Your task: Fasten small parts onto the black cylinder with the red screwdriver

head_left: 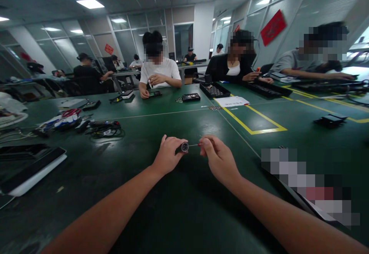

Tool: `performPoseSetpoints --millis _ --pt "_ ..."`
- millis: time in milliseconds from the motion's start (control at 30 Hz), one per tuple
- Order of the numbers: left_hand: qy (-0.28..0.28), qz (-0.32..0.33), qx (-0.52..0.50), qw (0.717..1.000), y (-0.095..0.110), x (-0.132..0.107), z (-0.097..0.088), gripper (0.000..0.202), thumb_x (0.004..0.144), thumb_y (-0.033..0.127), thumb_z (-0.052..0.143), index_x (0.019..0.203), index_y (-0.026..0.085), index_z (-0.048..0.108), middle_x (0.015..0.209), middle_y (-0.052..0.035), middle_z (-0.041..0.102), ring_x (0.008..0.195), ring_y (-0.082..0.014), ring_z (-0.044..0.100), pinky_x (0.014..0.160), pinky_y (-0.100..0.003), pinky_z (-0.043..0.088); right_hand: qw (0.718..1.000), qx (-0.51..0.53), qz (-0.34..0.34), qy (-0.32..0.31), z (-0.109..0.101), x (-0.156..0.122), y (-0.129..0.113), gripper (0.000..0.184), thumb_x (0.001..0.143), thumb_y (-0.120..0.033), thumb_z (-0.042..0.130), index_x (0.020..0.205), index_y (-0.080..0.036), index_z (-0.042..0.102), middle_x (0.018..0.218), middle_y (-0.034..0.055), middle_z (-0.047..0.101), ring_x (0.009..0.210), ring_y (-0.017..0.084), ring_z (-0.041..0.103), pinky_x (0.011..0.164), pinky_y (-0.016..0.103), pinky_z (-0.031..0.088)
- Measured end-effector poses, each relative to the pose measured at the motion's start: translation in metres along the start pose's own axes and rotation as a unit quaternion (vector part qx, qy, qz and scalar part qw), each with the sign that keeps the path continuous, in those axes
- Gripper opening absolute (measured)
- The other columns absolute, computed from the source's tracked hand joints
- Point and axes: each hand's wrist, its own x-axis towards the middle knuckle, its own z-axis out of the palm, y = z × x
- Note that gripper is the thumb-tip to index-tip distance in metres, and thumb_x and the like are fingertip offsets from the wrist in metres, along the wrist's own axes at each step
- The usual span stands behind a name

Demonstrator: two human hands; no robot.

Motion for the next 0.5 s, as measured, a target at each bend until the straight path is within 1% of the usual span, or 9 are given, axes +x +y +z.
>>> performPoseSetpoints --millis 67,133,233,300,400,500 --pt "-0.01 0.011 0.002 1.0 0.0027 -0.0007 0.0008 0.028 0.094 0.029 0.065 0.122 0.028 0.066 0.117 -0.0048 0.07 0.119 -0.0267 0.059 0.122 -0.065 0.017 0.999 -0.025 -0.013 0.03 -0.0008 0.0 -0.0015 0.041 0.104 -0.051 0.04 0.087 -0.024 0.065 0.068 -0.0011 0.06 0.062 0.017 0.059 0.059 0.03 0.041" --pt "-0.02 0.021 0.002 1.0 0.0048 -0.0008 0.0017 0.026 0.094 0.03 0.065 0.12 0.029 0.066 0.116 -0.0038 0.071 0.119 -0.0266 0.059 0.123 -0.065 0.016 0.998 -0.047 -0.022 0.044 -0.0012 -0.0001 -0.0041 0.041 0.104 -0.05 0.041 0.084 -0.024 0.066 0.071 0.0003 0.064 0.064 0.018 0.061 0.06 0.03 0.042" --pt "-0.018 0.02 0.003 1.0 0.0056 -0.0005 0.0018 0.024 0.093 0.031 0.066 0.117 0.028 0.066 0.115 -0.0035 0.071 0.117 -0.0262 0.06 0.123 -0.064 0.016 0.996 -0.066 -0.028 0.044 -0.0003 -0.0015 -0.0076 0.033 0.104 -0.044 0.041 0.095 -0.024 0.066 0.084 0.0036 0.071 0.076 0.021 0.067 0.067 0.032 0.047" --pt "-0.002 0.009 0.003 1.0 0.0044 -0.0003 0.0012 0.024 0.094 0.031 0.066 0.118 0.028 0.066 0.115 -0.0043 0.07 0.115 -0.0261 0.06 0.122 -0.064 0.018 0.996 -0.071 -0.03 0.047 0.0004 -0.0028 -0.0077 0.029 0.104 -0.039 0.04 0.105 -0.023 0.064 0.088 0.0046 0.071 0.078 0.022 0.067 0.07 0.033 0.048" --pt "0.022 -0.001 0.001 1.0 0.0014 -0.0005 0.001 0.025 0.094 0.032 0.066 0.119 0.028 0.065 0.117 -0.0044 0.07 0.115 -0.0262 0.06 0.122 -0.064 0.018 0.997 -0.061 -0.018 0.043 -0.0002 -0.0035 -0.0049 0.027 0.103 -0.036 0.038 0.112 -0.023 0.059 0.086 0.0035 0.068 0.075 0.021 0.065 0.069 0.033 0.047" --pt "0.026 -0.002 0.001 1.0 -0.0006 -0.0006 0.0023 0.025 0.094 0.032 0.066 0.12 0.029 0.064 0.118 -0.004 0.07 0.116 -0.0261 0.06 0.121 -0.064 0.018 0.999 -0.048 -0.001 0.025 -0.002 -0.0018 -0.0027 0.026 0.103 -0.036 0.037 0.111 -0.024 0.059 0.078 0.0008 0.063 0.072 0.02 0.063 0.065 0.032 0.044"
